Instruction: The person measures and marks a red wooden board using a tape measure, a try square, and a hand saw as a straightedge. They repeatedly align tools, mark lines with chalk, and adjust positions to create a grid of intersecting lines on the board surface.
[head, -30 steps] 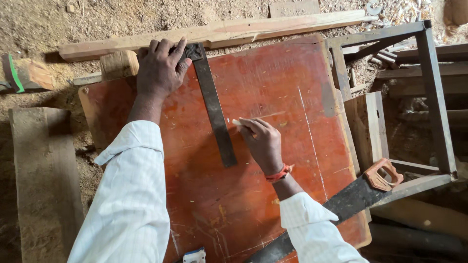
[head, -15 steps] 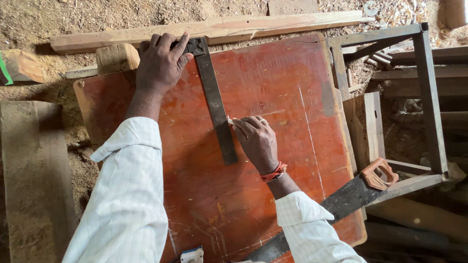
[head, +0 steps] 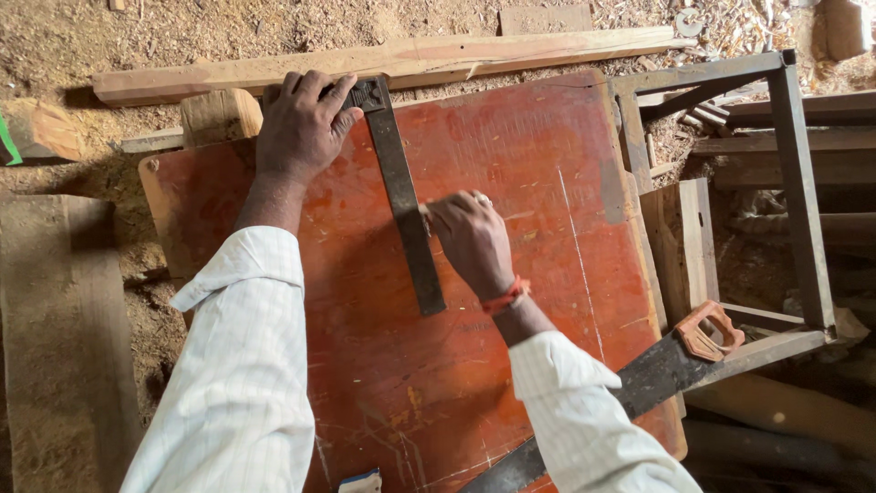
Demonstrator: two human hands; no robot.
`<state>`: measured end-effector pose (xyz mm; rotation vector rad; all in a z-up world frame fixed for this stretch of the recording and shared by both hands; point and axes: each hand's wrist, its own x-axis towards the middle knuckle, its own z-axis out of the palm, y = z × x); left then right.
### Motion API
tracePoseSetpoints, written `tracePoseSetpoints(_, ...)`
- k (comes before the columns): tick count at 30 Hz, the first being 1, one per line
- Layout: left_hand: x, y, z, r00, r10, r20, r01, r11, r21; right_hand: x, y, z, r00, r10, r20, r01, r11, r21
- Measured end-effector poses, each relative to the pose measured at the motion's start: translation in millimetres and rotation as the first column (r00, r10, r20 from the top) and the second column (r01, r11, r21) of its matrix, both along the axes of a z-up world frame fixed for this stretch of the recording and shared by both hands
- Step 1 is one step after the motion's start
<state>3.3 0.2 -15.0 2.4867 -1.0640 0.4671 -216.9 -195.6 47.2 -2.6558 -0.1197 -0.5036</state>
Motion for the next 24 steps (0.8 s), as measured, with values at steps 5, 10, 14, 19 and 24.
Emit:
tracePoseSetpoints(5,-3.3,0.2,6.5,0.999,0.022,0.023,-0.023,0.999,0.031,41.5,-10.7,0.2,0.999,0.047,0.000,-0.047,0.999,0.025)
tracePoseSetpoints(10,-5.9,-1.6,10.3,1.000,0.025,-0.010,-0.025,1.000,0.018,18.7,-10.8,9.7,0.982,0.014,-0.188,-0.010,1.000,0.022)
tracePoseSetpoints(14,-4.3,-1.1,11.8,1.000,0.026,-0.005,-0.026,1.000,0.017,-58.1,-28.1,28.3,0.795,0.050,-0.604,0.042,0.990,0.137)
tracePoseSetpoints(19,-5.5,-1.5,21.4,0.997,0.070,0.031,-0.070,0.998,0.005,-197.9,-63.7,46.0,0.867,0.096,-0.489,0.444,0.296,0.846)
tracePoseSetpoints(24,-10.0,25.6,49.6,0.955,0.264,-0.139,-0.276,0.958,-0.076,-281.5,-96.5,13.9,0.869,0.023,-0.495,0.495,-0.061,0.867)
